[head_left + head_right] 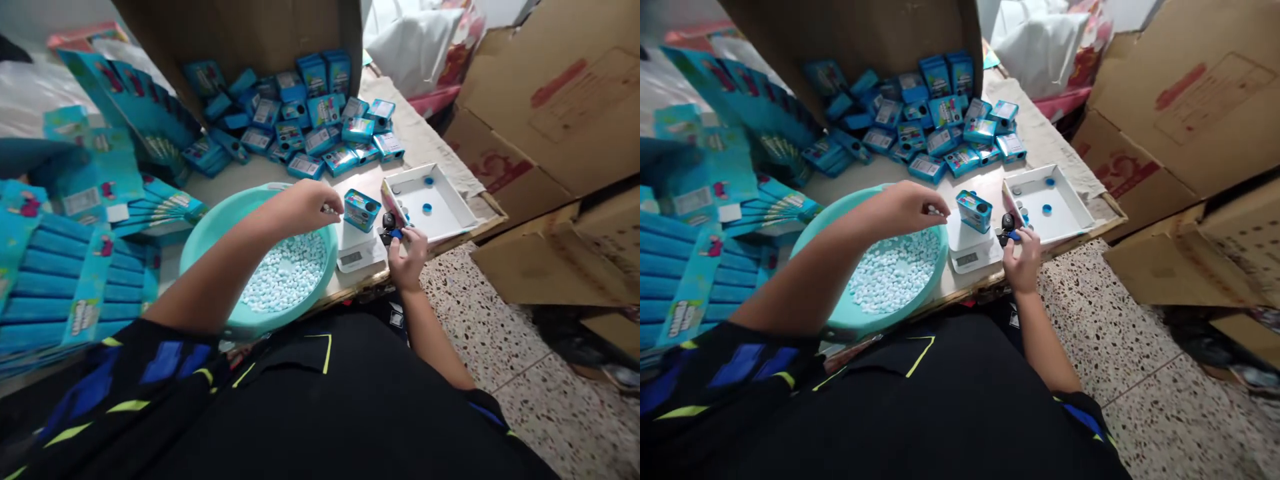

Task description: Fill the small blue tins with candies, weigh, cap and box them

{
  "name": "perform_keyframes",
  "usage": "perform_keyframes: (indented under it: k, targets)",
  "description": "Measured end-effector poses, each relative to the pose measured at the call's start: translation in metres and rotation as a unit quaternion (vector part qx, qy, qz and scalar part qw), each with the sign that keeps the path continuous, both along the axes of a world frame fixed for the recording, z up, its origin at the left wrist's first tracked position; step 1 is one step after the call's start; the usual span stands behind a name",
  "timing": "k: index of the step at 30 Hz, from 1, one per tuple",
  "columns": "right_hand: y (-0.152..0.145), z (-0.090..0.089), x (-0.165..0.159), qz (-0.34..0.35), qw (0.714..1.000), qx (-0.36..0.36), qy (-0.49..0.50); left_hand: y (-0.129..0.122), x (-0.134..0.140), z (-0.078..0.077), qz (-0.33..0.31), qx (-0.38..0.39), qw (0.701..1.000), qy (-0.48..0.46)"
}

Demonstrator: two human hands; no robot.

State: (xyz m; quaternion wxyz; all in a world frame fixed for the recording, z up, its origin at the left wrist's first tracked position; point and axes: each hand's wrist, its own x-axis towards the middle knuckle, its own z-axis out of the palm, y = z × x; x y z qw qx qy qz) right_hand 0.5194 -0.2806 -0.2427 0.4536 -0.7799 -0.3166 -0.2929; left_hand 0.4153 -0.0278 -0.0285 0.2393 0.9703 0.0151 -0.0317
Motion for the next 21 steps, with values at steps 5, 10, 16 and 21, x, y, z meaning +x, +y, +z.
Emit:
perform_keyframes:
  k: [5,10,16,21]
  targets:
    - [0.002,0.003,0.0,0.016,1.0,0.014,0.023,-0.005,0.048,0.001,-0.1,0.027,0.995,0.014]
    - [0.005,0.004,0.0,0.009,1.0,0.01,0.017,-0.004,0.072,-0.009,-0.151,0.035,0.987,-0.049]
    - [0.006,0.005,0.0,0.001,1.0,0.001,0.018,0.003,0.082,-0.016,-0.153,0.015,0.986,-0.068]
    - [0.004,0.005,0.0,-0.003,1.0,0.009,0.015,0.002,0.083,-0.016,-0.112,0.034,0.992,-0.042]
